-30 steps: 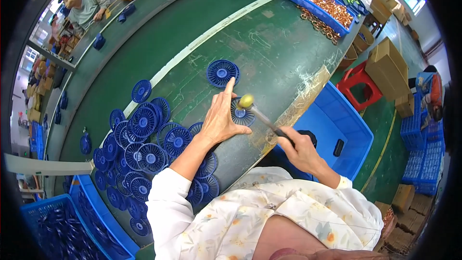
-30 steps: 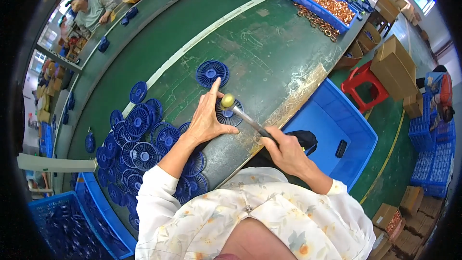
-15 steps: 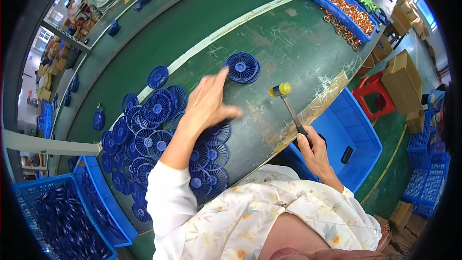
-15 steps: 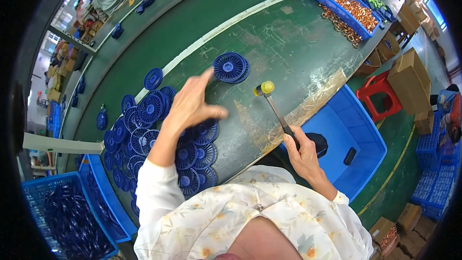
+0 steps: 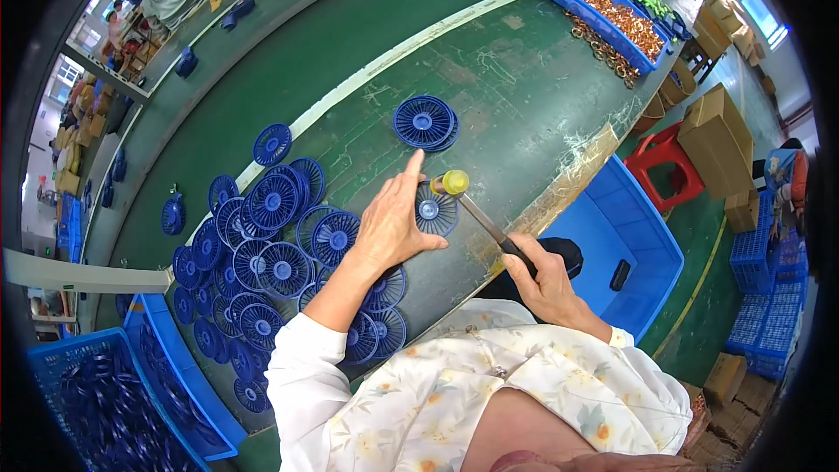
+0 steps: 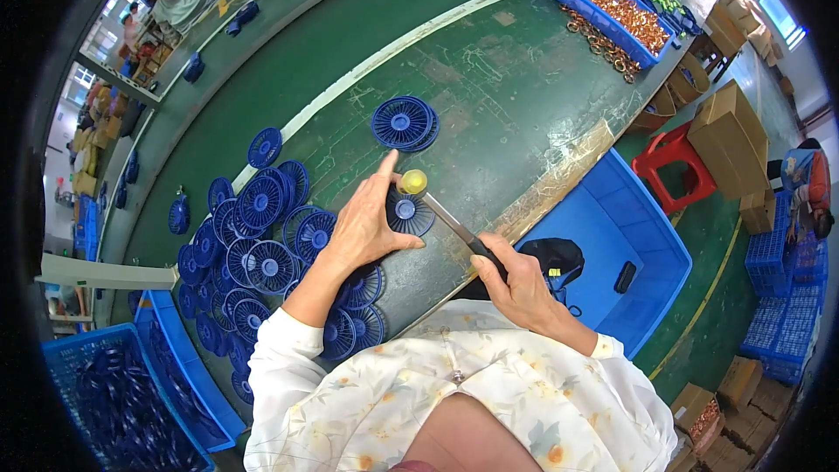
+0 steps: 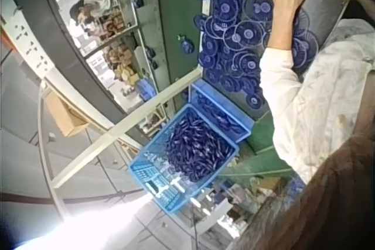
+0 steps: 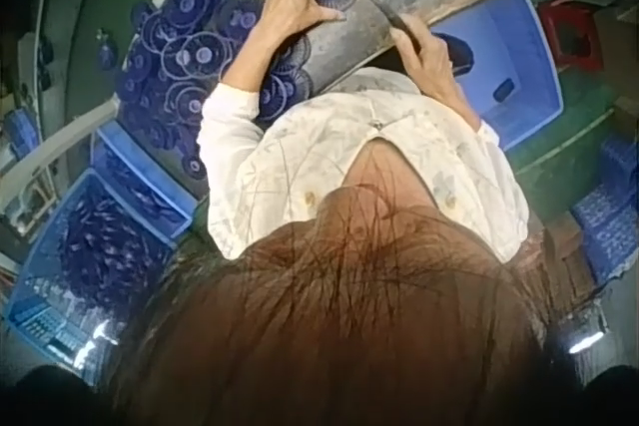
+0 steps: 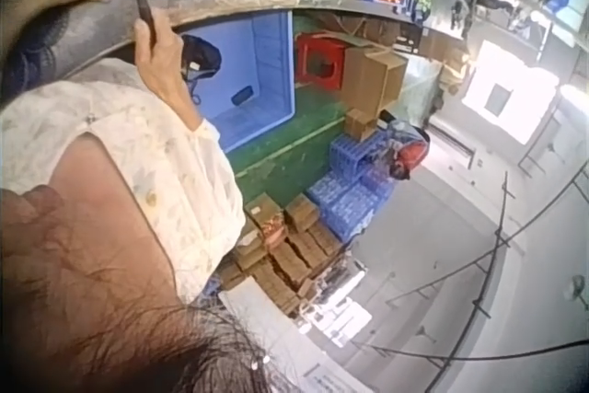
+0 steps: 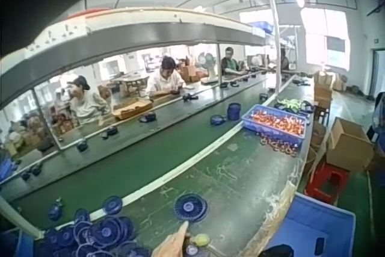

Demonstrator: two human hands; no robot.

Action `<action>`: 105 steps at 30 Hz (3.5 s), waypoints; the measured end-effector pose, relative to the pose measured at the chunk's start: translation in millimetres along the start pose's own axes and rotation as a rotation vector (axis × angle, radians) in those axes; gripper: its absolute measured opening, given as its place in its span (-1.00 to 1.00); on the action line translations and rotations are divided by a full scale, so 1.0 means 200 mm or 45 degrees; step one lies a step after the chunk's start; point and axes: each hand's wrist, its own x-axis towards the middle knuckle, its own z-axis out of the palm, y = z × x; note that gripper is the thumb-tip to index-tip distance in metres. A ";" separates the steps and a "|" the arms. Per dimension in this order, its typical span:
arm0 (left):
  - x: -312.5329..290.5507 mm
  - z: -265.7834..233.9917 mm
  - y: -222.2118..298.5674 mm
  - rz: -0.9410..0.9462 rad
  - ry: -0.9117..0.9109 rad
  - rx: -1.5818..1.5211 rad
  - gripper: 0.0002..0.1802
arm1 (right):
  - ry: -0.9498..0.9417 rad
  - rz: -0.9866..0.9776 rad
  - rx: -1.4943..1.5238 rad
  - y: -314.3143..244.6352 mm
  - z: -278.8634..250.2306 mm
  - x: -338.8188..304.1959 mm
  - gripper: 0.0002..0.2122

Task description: The person assembles blue plastic fan or motor covers by fitting components together with a hammer on a factory production line.

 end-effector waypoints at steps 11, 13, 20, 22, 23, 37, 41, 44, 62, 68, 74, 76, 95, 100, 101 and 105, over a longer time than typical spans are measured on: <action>0.00 0.03 -0.07 -0.048 0.087 -0.137 0.60 | -0.151 0.082 -0.310 -0.08 0.01 0.05 -0.84; -0.02 0.04 -0.06 0.007 0.092 -0.139 0.59 | 0.018 -0.032 -0.194 -0.13 0.04 0.00 -0.84; -0.01 -0.02 -0.01 -0.004 0.019 -0.109 0.48 | -0.211 0.109 -0.295 0.02 0.00 0.04 -0.82; 0.02 -0.05 0.00 0.032 0.064 -0.054 0.45 | -0.068 0.090 -0.092 -0.01 0.00 0.01 -0.80; 0.07 -0.08 0.02 0.069 0.133 -0.079 0.38 | -0.004 0.091 -0.036 -0.02 -0.02 0.01 -0.79; 0.33 -0.53 -0.53 -0.473 0.750 0.471 0.09 | 0.091 0.282 0.204 0.19 -0.01 -0.01 -0.79; 0.24 -0.66 -0.93 -1.151 0.413 0.425 0.29 | 0.066 0.164 0.195 0.12 0.03 0.06 -0.80; 0.22 -0.69 -0.93 -1.011 0.302 0.470 0.18 | 0.047 0.177 0.175 0.10 0.06 0.07 -0.79; -0.11 0.01 -0.13 0.015 0.144 -0.164 0.59 | -0.034 -0.048 -0.200 -0.06 0.11 0.04 -0.74; -0.10 0.00 -0.15 0.019 0.115 -0.149 0.61 | -0.319 0.074 -0.458 -0.09 0.07 0.10 -0.81; -0.10 -0.01 -0.14 0.053 0.108 -0.123 0.57 | -0.314 0.186 -0.472 -0.02 0.09 0.08 -0.79; -0.12 -0.02 -0.12 0.022 0.047 -0.099 0.53 | -0.287 0.143 -0.287 -0.02 0.05 0.05 -0.79; 0.05 -0.50 -0.20 -0.002 0.343 0.468 0.30 | 0.077 0.266 0.197 0.17 0.05 -0.07 -0.78; -0.31 -0.72 -0.42 -0.756 0.118 0.632 0.38 | -0.015 0.155 0.176 0.11 0.11 0.02 -0.80; -0.33 -0.72 -0.44 -0.815 0.108 0.517 0.33 | -0.047 0.147 0.160 0.09 0.12 0.04 -0.81; -0.29 -0.60 -0.30 -0.479 0.507 0.569 0.24 | -0.061 0.085 0.109 0.06 0.14 0.06 -0.81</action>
